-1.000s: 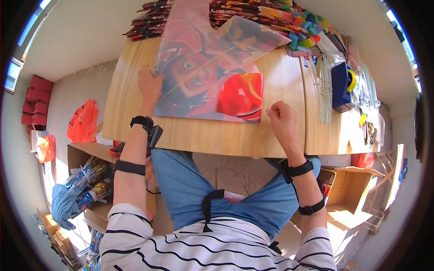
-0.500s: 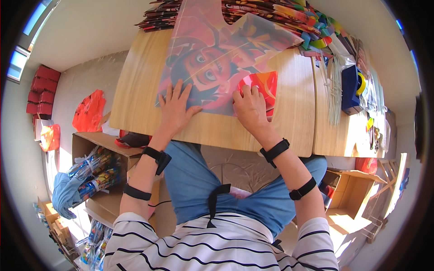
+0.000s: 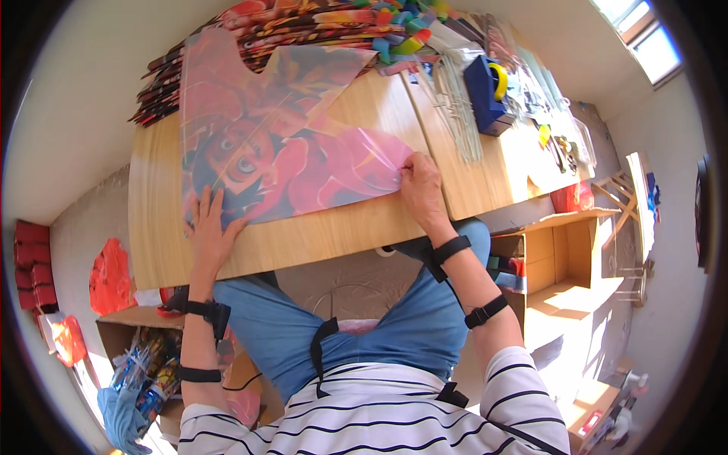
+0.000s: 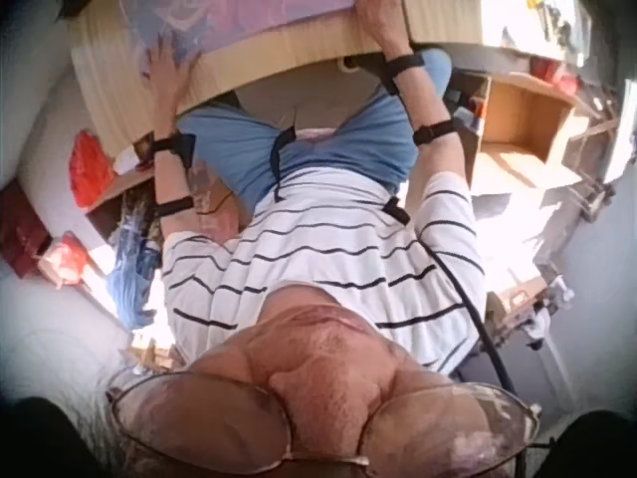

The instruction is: Assembling a kite by attaching wooden sticks to a printed plastic film with tape and string.

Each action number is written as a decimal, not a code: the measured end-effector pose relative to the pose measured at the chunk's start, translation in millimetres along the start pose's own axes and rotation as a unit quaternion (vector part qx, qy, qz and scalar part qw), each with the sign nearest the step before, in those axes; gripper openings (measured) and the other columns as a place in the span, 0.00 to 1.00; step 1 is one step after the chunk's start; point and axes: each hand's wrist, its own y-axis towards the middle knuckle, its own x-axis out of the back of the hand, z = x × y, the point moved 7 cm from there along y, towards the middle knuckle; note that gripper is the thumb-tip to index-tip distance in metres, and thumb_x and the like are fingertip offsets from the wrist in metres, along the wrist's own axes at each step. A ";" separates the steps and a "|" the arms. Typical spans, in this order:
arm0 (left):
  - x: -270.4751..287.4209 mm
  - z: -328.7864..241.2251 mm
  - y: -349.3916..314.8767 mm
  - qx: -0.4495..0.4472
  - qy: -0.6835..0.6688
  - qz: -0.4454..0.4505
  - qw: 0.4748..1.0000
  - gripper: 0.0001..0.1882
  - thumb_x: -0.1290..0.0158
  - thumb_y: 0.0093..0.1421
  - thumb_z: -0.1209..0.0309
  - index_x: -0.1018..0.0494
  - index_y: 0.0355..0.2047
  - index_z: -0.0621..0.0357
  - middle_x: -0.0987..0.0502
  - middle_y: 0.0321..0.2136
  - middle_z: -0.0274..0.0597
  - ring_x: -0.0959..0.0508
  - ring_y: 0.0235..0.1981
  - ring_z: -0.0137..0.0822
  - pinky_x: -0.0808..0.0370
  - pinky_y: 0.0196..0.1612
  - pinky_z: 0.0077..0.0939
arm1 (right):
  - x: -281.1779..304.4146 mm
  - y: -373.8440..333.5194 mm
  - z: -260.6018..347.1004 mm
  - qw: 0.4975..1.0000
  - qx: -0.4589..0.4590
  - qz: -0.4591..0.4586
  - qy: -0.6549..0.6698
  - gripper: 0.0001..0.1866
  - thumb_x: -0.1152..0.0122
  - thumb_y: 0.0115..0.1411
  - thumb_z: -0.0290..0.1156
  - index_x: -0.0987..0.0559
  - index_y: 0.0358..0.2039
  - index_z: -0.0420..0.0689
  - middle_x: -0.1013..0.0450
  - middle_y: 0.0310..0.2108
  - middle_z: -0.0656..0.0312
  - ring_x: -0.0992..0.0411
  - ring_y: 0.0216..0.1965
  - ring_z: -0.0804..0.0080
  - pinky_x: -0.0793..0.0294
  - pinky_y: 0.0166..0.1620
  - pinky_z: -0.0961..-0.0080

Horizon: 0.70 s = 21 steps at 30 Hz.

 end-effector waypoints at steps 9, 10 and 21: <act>2.0 -8.8 -0.6 0.003 -0.024 0.027 0.999 0.42 0.39 0.53 0.51 0.39 0.65 0.50 0.49 0.70 0.42 0.53 0.71 0.49 0.58 0.65 0.68 | 29.5 -0.2 -28.1 0.992 -0.095 0.012 -0.086 0.05 0.41 0.53 0.23 0.26 0.32 0.43 0.28 0.33 0.50 0.27 0.37 0.47 0.26 0.40 0.57; 1.0 -5.7 0.8 0.018 -0.030 0.031 0.999 0.42 0.38 0.52 0.53 0.38 0.65 0.50 0.48 0.70 0.43 0.52 0.71 0.49 0.57 0.66 0.65 | 45.6 -0.4 -37.6 0.988 -0.121 0.016 -0.092 0.06 0.41 0.53 0.24 0.25 0.34 0.43 0.27 0.36 0.51 0.26 0.38 0.47 0.26 0.41 0.58; 23.1 -78.7 2.5 -0.191 -0.089 -0.081 0.974 0.31 0.37 0.47 0.72 0.30 0.53 0.61 0.31 0.58 0.52 0.33 0.60 0.51 0.37 0.61 0.41 | 215.1 -10.0 -261.0 0.930 -0.053 -0.216 -0.294 0.14 0.37 0.54 0.33 0.21 0.40 0.40 0.21 0.31 0.46 0.21 0.35 0.54 0.24 0.39 0.61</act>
